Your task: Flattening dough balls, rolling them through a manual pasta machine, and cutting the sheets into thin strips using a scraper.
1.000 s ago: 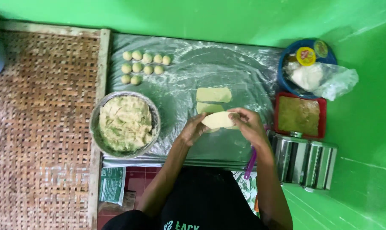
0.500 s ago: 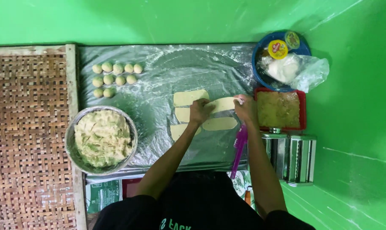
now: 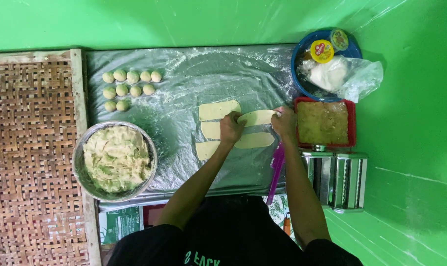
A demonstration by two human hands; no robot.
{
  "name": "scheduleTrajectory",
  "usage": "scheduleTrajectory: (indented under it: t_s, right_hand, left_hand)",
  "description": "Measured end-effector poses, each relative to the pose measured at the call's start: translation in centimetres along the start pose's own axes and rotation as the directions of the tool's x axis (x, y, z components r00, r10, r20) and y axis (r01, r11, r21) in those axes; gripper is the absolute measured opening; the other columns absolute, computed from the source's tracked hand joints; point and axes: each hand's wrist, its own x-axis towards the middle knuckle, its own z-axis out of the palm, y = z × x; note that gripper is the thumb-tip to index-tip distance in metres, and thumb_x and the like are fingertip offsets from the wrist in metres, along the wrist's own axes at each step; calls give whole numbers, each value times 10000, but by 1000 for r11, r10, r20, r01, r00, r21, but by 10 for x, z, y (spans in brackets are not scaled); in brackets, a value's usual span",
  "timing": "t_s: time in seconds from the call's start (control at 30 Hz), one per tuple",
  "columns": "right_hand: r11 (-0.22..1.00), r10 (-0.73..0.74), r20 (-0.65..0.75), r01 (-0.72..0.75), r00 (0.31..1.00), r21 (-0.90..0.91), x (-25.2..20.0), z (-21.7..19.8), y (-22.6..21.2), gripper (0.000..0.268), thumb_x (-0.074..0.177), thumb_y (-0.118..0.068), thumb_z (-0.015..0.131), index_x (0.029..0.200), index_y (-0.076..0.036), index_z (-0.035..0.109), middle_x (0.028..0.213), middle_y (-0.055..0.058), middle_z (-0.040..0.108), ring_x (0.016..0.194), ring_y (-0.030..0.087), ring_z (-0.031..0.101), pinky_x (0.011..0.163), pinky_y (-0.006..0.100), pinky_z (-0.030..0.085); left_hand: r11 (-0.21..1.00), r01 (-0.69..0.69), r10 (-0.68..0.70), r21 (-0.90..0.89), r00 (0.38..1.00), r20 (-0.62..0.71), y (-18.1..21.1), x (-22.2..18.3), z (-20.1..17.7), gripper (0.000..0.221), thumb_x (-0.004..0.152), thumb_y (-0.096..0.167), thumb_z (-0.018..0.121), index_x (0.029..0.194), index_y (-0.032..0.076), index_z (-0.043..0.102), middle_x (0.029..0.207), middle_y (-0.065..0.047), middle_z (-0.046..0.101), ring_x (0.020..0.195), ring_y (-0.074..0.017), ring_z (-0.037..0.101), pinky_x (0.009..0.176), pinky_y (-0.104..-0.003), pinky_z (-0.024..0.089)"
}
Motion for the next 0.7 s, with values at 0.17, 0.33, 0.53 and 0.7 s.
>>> scheduleTrajectory:
  t_s: [0.17, 0.33, 0.53, 0.7]
  right_hand:
    - [995, 11, 7, -11, 1000, 97, -14, -14, 1, 291, 736, -161, 587, 926, -109, 801, 881, 185, 745, 963, 397, 711, 854, 486, 537]
    - [979, -20, -17, 23, 1000, 202, -16, -4, 14, 326, 718, -114, 607, 975, -34, 791, 874, 227, 726, 938, 385, 715, 833, 464, 538]
    - [972, 82, -72, -64, 994, 226, -12, 14, 32, 299, 781, -288, 736, 1018, -106, 759, 920, 166, 726, 946, 327, 720, 809, 424, 548]
    - [896, -443, -452, 376, 774, -235, -63, 6, -25, 298, 900, -104, 688, 1184, -19, 657, 1043, 199, 672, 1026, 395, 657, 896, 493, 547]
  left_hand:
    - [999, -31, 31, 7, 999, -29, -4, -6, -2, 274, 821, 252, 766, 1072, 143, 753, 950, -118, 787, 957, -381, 746, 875, -529, 595]
    - [997, -74, 73, -21, 997, -37, 2, -13, -9, 264, 825, 180, 762, 1070, 84, 738, 930, -172, 776, 934, -392, 746, 837, -532, 593]
    - [993, -111, 112, 26, 993, -48, 9, -20, -14, 228, 857, 185, 718, 1073, 114, 729, 945, -130, 778, 934, -349, 750, 843, -503, 606]
    - [991, -121, 127, 57, 985, -116, 37, -48, -44, 270, 911, 51, 608, 1164, 57, 702, 984, -149, 763, 952, -358, 749, 858, -504, 598]
